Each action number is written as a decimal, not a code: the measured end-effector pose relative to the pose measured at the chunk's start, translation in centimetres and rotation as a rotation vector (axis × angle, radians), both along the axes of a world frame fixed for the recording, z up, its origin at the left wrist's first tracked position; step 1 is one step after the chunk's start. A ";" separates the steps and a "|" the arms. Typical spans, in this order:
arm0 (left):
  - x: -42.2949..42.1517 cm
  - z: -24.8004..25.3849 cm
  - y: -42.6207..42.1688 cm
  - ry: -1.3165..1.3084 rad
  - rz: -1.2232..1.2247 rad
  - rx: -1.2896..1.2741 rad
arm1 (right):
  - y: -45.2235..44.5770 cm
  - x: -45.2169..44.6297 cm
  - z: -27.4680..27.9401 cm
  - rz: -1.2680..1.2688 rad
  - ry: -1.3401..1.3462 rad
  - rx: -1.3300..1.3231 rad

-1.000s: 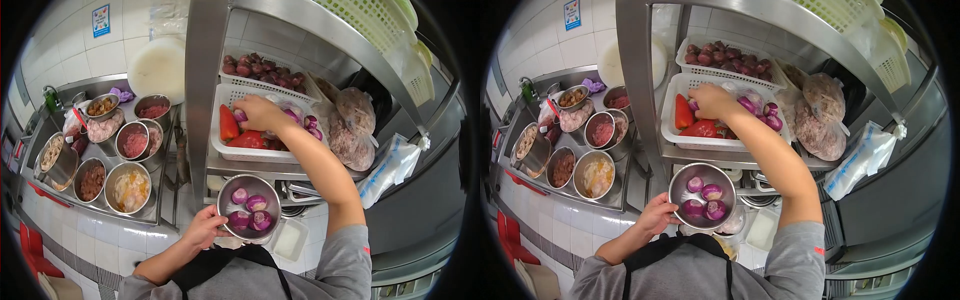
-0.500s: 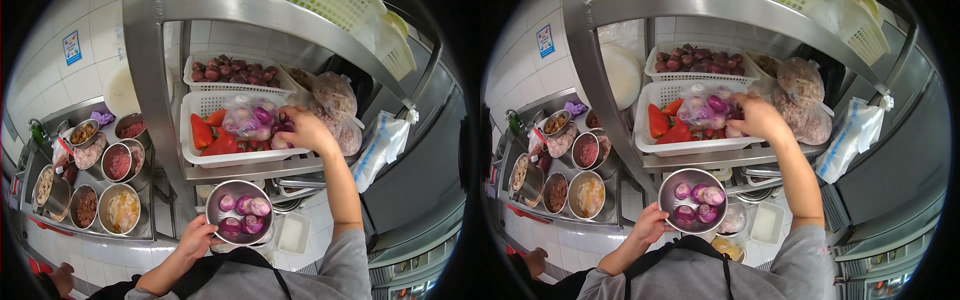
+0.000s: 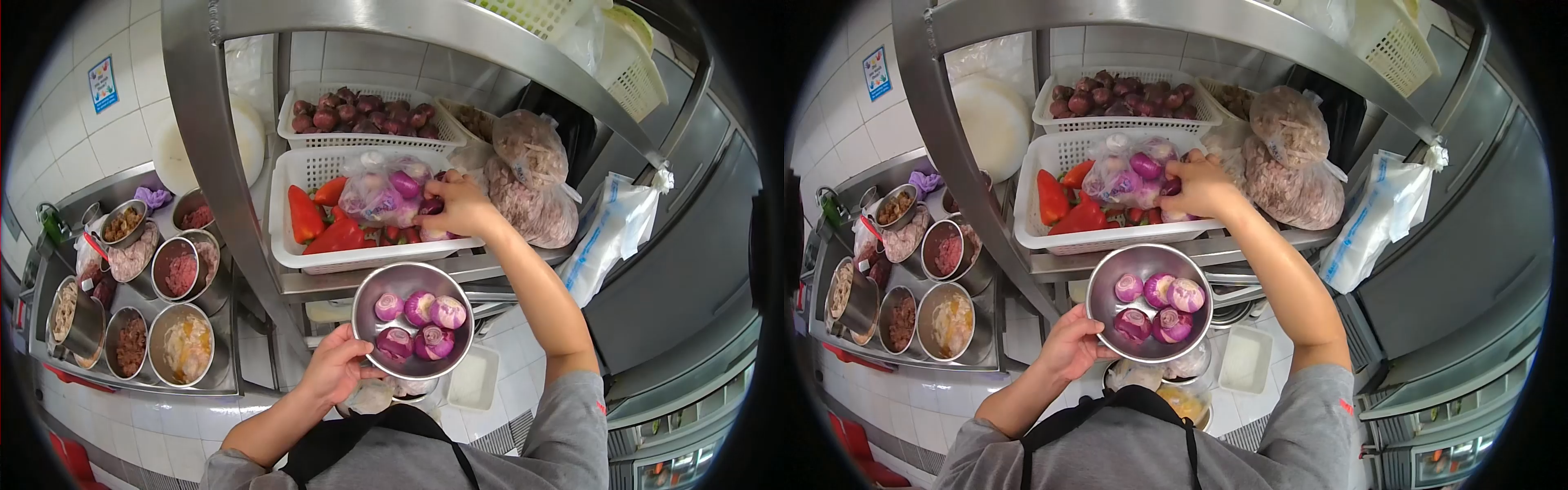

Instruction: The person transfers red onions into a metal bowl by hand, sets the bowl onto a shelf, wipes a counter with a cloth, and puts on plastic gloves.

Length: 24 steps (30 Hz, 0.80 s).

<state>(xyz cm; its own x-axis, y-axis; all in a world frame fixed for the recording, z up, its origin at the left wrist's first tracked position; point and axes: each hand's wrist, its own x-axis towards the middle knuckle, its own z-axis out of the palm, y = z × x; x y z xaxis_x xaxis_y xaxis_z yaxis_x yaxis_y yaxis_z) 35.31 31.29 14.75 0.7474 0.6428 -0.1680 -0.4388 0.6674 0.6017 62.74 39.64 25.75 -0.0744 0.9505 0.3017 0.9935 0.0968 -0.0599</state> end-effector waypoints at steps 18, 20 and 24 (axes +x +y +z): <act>0.1 0.1 0.2 0.091 0.002 0.012 | -9.3 -5.6 0.8 0.581 0.175 -0.114; -0.2 -0.2 0.1 0.105 0.002 0.003 | -7.4 -3.7 1.6 0.497 0.365 -0.071; -0.6 -1.1 0.0 0.119 0.018 0.011 | -2.9 -0.6 0.4 0.091 0.250 -0.149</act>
